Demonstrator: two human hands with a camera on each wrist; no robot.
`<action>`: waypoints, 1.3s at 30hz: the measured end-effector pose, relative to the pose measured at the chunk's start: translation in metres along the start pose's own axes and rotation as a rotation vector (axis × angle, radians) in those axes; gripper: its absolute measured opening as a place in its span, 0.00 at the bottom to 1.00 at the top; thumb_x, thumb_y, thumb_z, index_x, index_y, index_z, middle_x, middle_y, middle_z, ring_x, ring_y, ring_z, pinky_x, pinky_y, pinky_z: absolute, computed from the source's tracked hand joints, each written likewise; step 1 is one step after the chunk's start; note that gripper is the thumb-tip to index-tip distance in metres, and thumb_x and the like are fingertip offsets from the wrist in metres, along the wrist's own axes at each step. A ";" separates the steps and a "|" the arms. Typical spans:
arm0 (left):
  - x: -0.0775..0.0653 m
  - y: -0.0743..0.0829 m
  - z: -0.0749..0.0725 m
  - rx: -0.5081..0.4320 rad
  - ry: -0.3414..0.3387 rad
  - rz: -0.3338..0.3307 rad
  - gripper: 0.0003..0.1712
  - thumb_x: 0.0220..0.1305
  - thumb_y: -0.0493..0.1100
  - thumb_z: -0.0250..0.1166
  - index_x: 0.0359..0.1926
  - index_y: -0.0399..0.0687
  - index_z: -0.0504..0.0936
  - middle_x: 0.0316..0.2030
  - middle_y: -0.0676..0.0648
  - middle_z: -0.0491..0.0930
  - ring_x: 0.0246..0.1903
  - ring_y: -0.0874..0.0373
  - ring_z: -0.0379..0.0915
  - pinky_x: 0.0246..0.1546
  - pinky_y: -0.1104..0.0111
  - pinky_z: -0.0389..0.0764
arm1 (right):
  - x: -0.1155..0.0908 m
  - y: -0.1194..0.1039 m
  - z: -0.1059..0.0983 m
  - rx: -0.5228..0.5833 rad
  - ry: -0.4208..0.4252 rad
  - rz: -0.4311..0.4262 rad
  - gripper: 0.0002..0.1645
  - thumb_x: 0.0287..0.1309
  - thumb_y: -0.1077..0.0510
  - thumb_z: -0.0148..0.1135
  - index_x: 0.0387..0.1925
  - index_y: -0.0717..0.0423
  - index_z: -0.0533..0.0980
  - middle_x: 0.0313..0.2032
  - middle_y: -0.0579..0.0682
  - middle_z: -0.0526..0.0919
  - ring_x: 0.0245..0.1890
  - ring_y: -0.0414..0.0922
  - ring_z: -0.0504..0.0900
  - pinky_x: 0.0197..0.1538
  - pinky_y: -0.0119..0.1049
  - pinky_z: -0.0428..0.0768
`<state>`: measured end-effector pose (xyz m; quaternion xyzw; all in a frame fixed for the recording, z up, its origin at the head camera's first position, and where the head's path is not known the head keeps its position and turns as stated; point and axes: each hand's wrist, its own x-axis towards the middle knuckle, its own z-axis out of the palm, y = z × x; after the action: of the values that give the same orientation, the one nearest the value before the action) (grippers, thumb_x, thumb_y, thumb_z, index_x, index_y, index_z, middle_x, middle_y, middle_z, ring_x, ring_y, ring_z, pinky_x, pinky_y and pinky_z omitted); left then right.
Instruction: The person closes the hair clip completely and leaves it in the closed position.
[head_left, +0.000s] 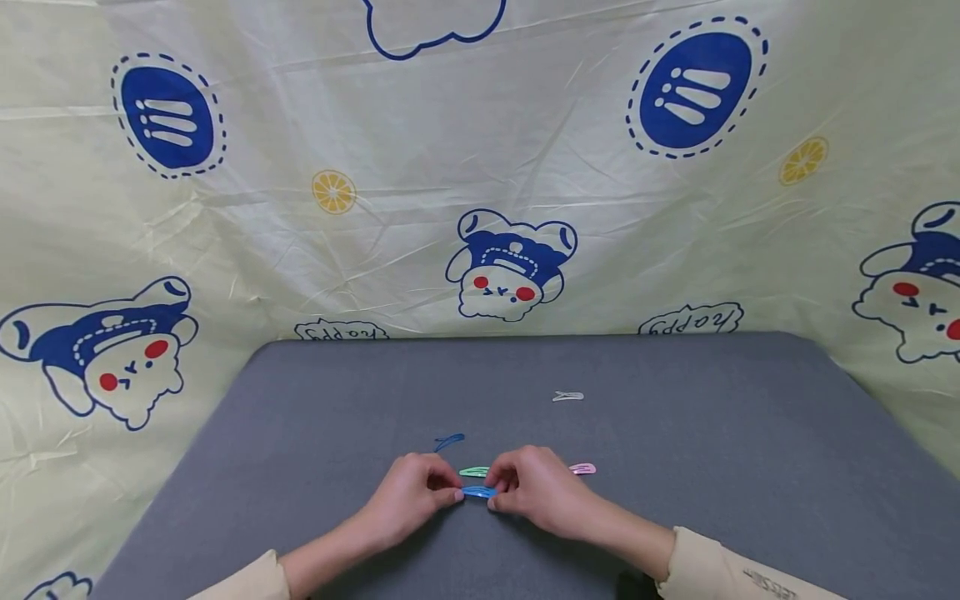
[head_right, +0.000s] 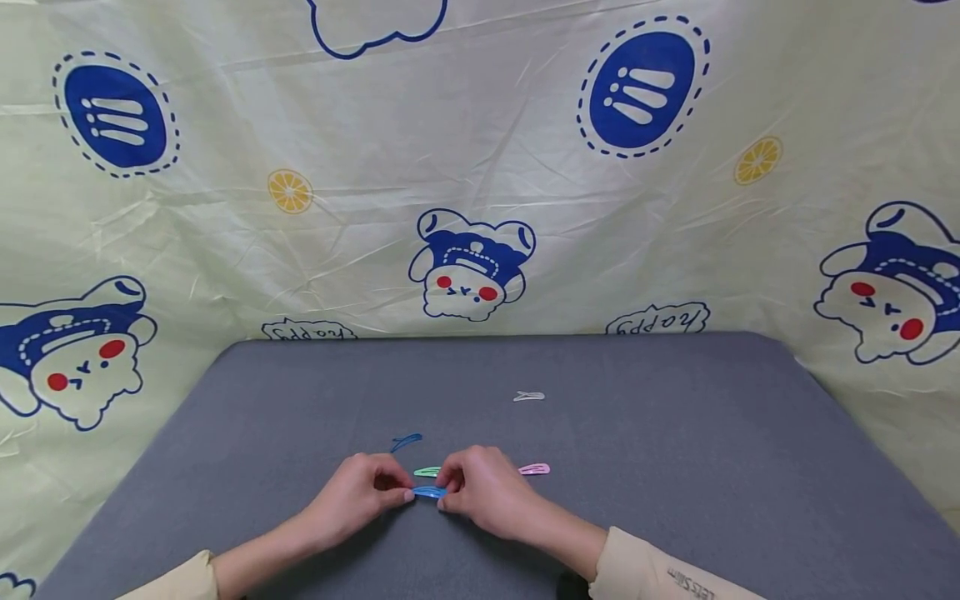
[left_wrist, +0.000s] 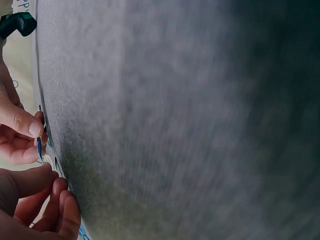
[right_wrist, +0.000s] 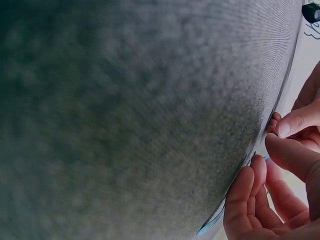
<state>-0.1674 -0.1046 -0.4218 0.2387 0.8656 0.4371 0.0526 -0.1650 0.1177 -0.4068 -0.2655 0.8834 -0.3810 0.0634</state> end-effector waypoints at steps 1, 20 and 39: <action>0.001 0.000 0.000 0.008 0.001 0.006 0.01 0.58 0.36 0.72 0.30 0.46 0.88 0.28 0.59 0.80 0.29 0.66 0.74 0.31 0.71 0.76 | 0.001 0.000 0.000 -0.009 0.000 0.000 0.08 0.46 0.63 0.75 0.27 0.51 0.82 0.20 0.35 0.77 0.22 0.32 0.74 0.28 0.30 0.72; 0.004 -0.002 0.002 0.035 0.010 0.022 0.05 0.51 0.33 0.74 0.26 0.46 0.86 0.24 0.58 0.76 0.24 0.67 0.71 0.26 0.72 0.74 | 0.005 0.002 0.001 -0.059 0.003 0.004 0.08 0.45 0.63 0.76 0.27 0.49 0.83 0.20 0.34 0.76 0.22 0.32 0.73 0.28 0.31 0.71; 0.001 -0.001 -0.001 0.051 -0.021 0.048 0.06 0.53 0.34 0.74 0.27 0.48 0.86 0.25 0.60 0.76 0.26 0.68 0.72 0.27 0.73 0.75 | 0.002 0.002 0.001 0.013 -0.055 -0.003 0.08 0.47 0.65 0.73 0.29 0.51 0.83 0.22 0.36 0.78 0.24 0.33 0.75 0.29 0.30 0.73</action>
<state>-0.1691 -0.1052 -0.4223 0.2653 0.8698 0.4136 0.0450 -0.1673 0.1176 -0.4089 -0.2768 0.8784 -0.3793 0.0890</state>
